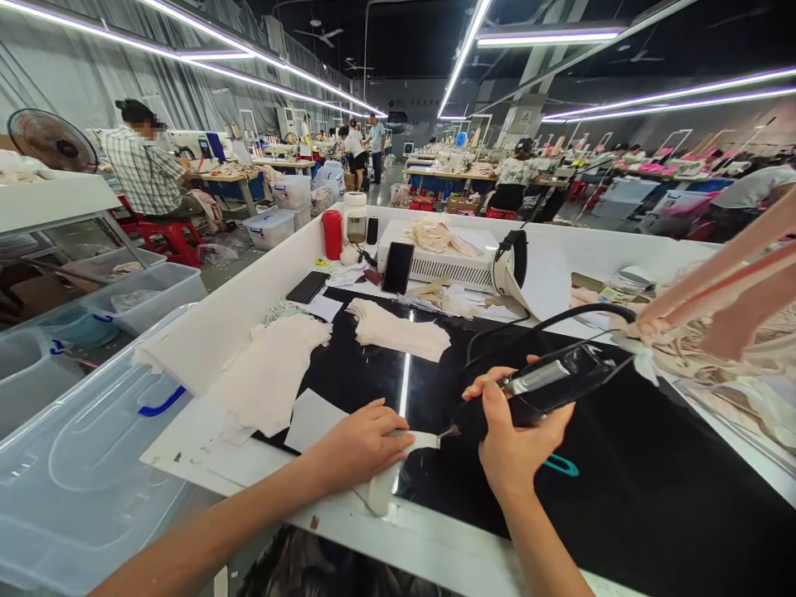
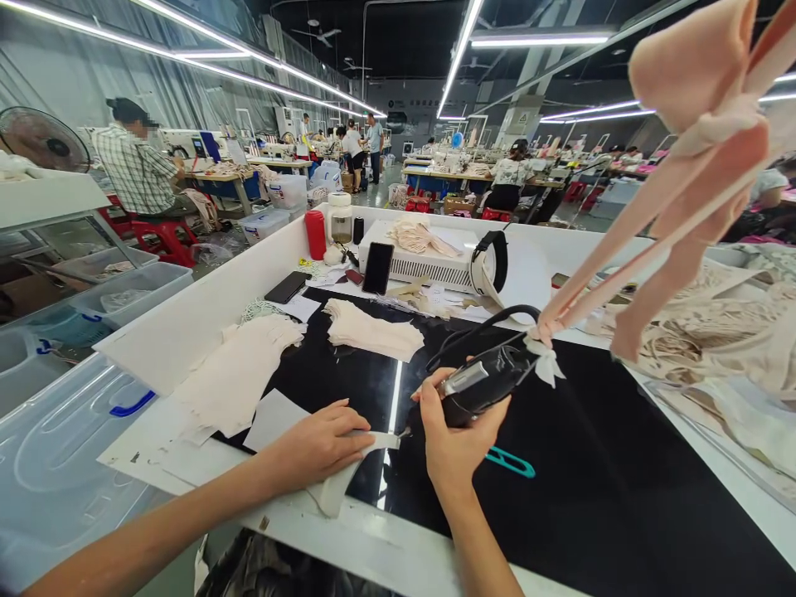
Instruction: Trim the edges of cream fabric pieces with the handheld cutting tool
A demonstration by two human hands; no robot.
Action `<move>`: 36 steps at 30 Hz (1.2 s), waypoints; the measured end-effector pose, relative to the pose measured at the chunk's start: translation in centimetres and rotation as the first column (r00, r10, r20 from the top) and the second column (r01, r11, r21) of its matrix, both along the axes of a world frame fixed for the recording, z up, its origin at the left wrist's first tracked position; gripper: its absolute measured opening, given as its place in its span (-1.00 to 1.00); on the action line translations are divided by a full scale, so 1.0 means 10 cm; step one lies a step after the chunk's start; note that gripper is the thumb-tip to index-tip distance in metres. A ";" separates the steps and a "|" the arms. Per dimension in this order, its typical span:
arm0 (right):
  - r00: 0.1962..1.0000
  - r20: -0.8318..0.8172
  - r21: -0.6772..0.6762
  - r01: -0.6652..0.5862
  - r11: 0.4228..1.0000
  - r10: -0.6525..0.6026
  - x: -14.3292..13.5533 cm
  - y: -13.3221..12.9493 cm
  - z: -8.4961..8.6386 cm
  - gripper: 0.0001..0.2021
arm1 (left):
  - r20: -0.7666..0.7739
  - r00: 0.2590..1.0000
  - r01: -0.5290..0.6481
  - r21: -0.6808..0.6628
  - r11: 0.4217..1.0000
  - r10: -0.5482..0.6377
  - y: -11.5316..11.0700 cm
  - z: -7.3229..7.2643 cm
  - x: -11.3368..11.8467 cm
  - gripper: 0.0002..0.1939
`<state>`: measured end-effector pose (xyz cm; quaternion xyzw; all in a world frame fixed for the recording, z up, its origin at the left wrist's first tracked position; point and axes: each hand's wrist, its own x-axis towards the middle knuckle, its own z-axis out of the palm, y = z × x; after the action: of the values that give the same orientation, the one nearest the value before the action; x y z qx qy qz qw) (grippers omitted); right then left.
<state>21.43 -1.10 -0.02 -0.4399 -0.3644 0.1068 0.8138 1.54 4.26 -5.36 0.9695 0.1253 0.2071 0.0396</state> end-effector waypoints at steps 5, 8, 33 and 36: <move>0.998 -0.041 0.000 -0.037 0.999 0.037 -0.04 0.02 0.03 -0.48 | 0.021 1.000 0.021 0.009 1.000 -0.022 0.01 0.00 0.01 -0.81; 0.997 -0.037 0.006 -0.065 0.998 0.065 -0.09 0.05 0.03 -0.48 | 0.044 0.999 0.023 0.008 1.000 -0.023 0.00 0.00 0.02 -0.81; 0.999 -0.006 0.005 -0.052 0.999 0.052 -0.05 0.08 -0.03 -0.48 | 0.049 0.999 0.024 -0.001 1.000 -0.023 0.00 -0.01 0.01 -0.80; 0.999 -0.001 0.000 -0.043 0.999 0.043 -0.05 0.08 0.00 -0.50 | 0.054 0.998 0.022 -0.002 1.000 -0.021 0.00 0.00 0.01 -0.81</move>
<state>20.90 -0.28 -0.02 -0.4317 -0.3734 0.1246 0.8116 1.63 4.26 -5.32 0.9647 0.1140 0.2327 0.0463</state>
